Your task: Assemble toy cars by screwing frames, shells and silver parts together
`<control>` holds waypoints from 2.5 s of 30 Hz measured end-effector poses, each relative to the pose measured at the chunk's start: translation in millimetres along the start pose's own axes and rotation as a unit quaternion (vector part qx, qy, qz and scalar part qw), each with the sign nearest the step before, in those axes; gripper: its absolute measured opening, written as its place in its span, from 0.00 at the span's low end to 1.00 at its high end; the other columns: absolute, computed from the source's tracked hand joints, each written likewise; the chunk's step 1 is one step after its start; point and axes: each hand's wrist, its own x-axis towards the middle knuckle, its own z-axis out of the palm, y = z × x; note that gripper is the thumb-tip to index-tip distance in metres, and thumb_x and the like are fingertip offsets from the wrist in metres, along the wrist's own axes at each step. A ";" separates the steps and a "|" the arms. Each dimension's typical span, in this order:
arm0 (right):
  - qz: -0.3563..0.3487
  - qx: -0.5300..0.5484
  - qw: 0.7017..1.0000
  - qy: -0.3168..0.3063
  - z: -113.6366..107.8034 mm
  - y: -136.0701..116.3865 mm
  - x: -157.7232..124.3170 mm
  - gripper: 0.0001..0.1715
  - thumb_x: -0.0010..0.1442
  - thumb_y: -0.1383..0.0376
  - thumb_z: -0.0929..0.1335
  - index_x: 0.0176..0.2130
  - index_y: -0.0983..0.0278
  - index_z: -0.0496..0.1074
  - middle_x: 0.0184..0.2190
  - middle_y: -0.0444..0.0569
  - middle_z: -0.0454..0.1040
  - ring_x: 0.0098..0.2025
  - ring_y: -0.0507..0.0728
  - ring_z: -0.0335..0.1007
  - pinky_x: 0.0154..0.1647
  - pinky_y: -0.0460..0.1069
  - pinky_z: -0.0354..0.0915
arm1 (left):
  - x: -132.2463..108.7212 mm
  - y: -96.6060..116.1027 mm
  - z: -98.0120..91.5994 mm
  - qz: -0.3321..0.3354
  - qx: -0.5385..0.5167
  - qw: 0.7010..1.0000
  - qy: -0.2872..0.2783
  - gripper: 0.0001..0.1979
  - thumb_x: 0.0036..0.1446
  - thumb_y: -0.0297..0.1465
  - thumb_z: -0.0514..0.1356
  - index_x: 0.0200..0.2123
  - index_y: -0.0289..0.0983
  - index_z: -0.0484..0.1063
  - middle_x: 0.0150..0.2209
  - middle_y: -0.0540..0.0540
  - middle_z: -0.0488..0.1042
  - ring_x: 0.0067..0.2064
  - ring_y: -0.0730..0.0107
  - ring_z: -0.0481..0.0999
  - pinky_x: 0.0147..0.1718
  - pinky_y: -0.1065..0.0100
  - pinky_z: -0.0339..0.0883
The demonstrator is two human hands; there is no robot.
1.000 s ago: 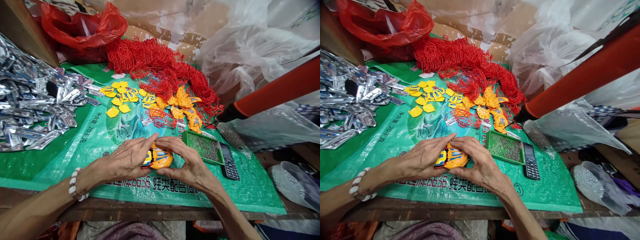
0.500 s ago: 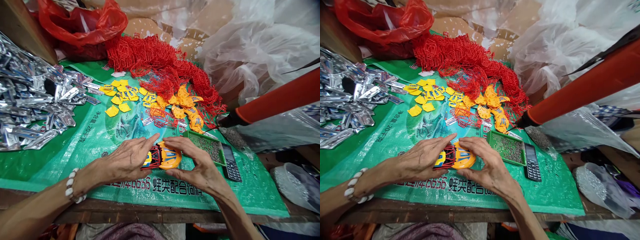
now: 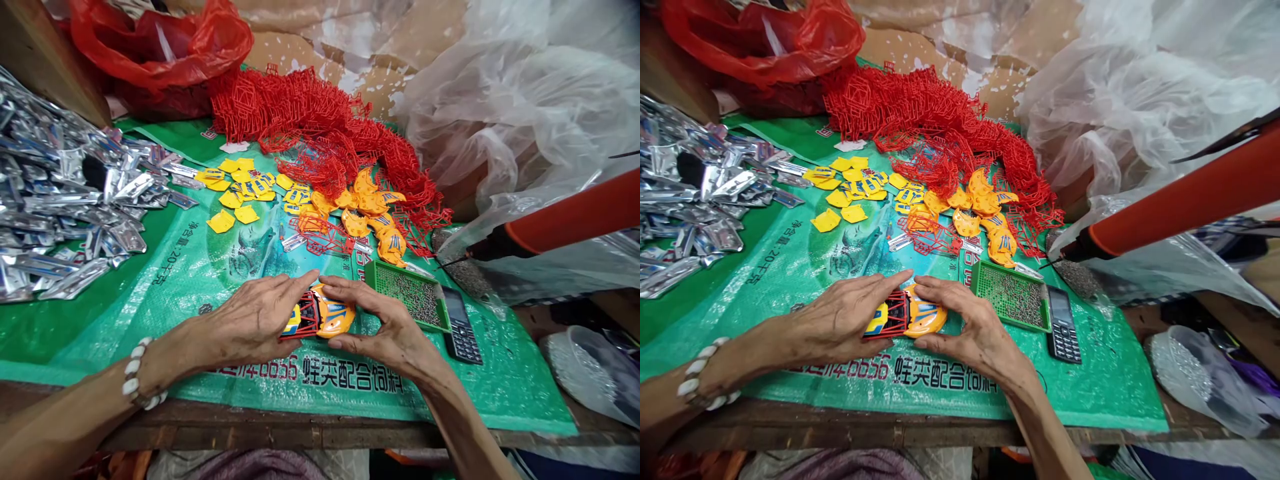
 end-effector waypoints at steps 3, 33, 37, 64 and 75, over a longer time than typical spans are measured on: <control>-0.011 -0.001 1.000 0.002 0.8 1.3 -0.2 0.32 0.51 0.60 0.76 0.55 0.58 0.71 0.56 0.55 0.73 0.58 0.60 0.70 0.57 0.61 0.69 | 1.3 0.6 -1.3 -0.003 0.010 1.000 -0.004 0.45 0.56 0.37 0.62 0.68 0.30 0.39 0.58 0.30 0.68 0.58 0.49 0.71 0.52 0.56 0.70; 0.171 0.257 0.950 0.041 17.9 -4.3 -9.0 0.58 0.45 0.63 0.79 0.67 0.53 0.52 0.63 0.53 0.65 0.64 0.61 0.62 0.65 0.61 0.59 | 9.3 -4.0 -9.4 0.080 -0.013 0.997 -0.010 0.27 0.61 0.30 0.59 0.63 0.47 0.59 0.44 0.42 0.68 0.43 0.58 0.71 0.38 0.61 0.69; 0.175 0.251 0.951 0.043 17.6 -5.3 -10.0 0.47 0.47 0.63 0.78 0.62 0.57 0.62 0.62 0.53 0.66 0.63 0.61 0.64 0.66 0.60 0.59 | 9.7 -1.8 -10.9 0.075 -0.010 0.997 -0.011 0.27 0.60 0.29 0.59 0.62 0.46 0.61 0.44 0.42 0.69 0.42 0.58 0.71 0.37 0.59 0.71; 0.073 0.078 0.994 0.036 10.9 -4.7 -5.5 0.35 0.48 0.62 0.77 0.54 0.63 0.68 0.53 0.54 0.73 0.55 0.60 0.71 0.57 0.57 0.69 | 6.3 2.3 -8.3 0.038 -0.038 0.998 0.040 0.32 0.55 0.27 0.58 0.62 0.34 0.51 0.46 0.39 0.73 0.44 0.59 0.74 0.42 0.61 0.72; 0.112 0.160 0.980 0.024 12.6 -4.2 -4.7 0.38 0.46 0.63 0.79 0.54 0.62 0.68 0.54 0.53 0.70 0.56 0.58 0.68 0.58 0.56 0.67 | 11.6 -1.9 -9.7 0.103 0.019 0.993 0.046 0.24 0.56 0.26 0.56 0.57 0.41 0.63 0.44 0.40 0.72 0.40 0.58 0.74 0.34 0.61 0.73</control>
